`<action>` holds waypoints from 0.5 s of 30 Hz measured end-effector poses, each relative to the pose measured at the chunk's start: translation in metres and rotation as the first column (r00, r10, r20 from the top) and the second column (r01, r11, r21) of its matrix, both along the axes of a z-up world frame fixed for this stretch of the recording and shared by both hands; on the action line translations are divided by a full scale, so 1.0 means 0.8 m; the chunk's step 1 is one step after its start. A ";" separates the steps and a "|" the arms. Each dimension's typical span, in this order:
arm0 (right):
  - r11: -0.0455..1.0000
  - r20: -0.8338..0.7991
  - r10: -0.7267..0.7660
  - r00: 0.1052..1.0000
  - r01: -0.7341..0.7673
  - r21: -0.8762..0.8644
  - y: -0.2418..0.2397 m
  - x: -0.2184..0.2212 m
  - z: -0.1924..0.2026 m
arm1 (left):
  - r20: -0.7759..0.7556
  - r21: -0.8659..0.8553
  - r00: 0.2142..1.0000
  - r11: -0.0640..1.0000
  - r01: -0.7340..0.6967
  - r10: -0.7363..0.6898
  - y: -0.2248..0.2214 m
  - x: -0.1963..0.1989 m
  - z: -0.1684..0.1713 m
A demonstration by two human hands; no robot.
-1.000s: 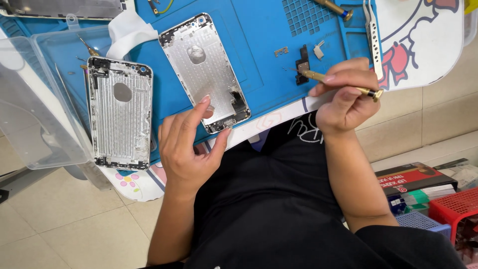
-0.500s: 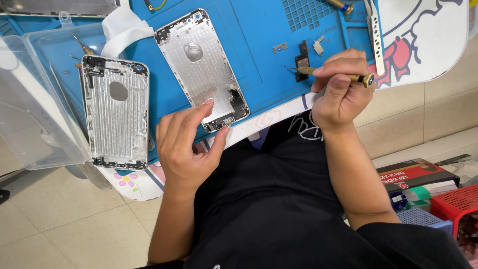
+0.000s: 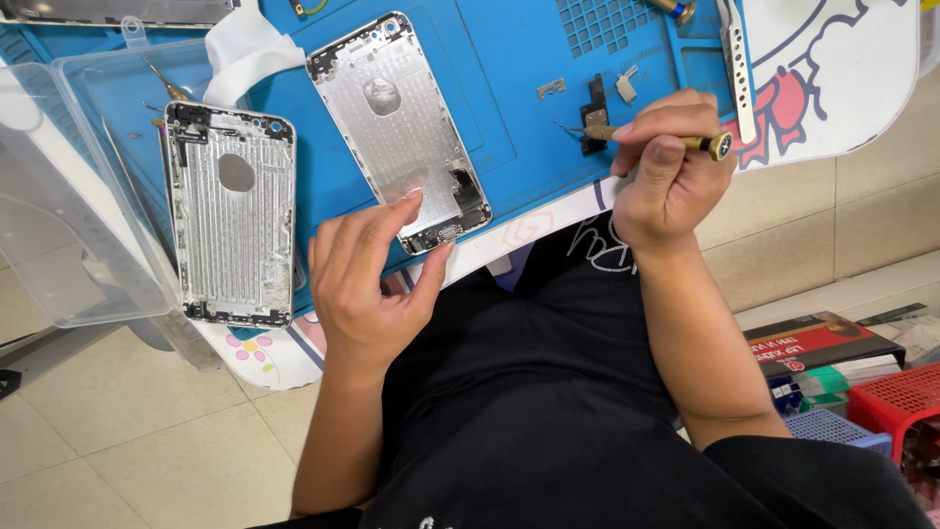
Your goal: The person works at a repair bench on disassembled phone chassis laid on a blue silicone mat, using a precision screwdriver to unscrew and reposition small internal components and brackets between the phone frames. They pick up small parts from the mat, align them in the phone bodies, and tighten screws, handling the frames one at a time.
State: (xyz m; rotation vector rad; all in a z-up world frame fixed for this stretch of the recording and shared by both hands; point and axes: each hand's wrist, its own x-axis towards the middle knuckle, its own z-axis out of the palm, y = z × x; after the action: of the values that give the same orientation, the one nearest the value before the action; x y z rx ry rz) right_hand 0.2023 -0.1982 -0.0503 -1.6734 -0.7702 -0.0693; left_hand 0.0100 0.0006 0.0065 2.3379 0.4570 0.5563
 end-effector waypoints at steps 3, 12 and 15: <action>1.000 0.013 0.002 1.000 -0.002 -0.007 -0.002 0.001 -0.002 | -0.004 0.001 1.000 1.000 0.002 -0.002 0.000 0.000 0.000; 1.000 -0.006 -0.001 1.000 0.001 0.027 0.001 0.001 -0.001 | -0.001 0.007 1.000 1.000 -0.003 0.003 0.000 -0.001 -0.001; 1.000 -0.009 -0.003 1.000 0.003 0.018 0.000 0.000 0.001 | 0.003 0.007 1.000 1.000 -0.005 0.005 0.000 -0.001 -0.002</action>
State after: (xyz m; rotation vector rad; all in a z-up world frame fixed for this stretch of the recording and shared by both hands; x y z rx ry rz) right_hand 0.2025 -0.1980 -0.0495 -1.6566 -0.7585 -0.0703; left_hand 0.0090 0.0008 0.0048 2.3432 0.4611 0.5642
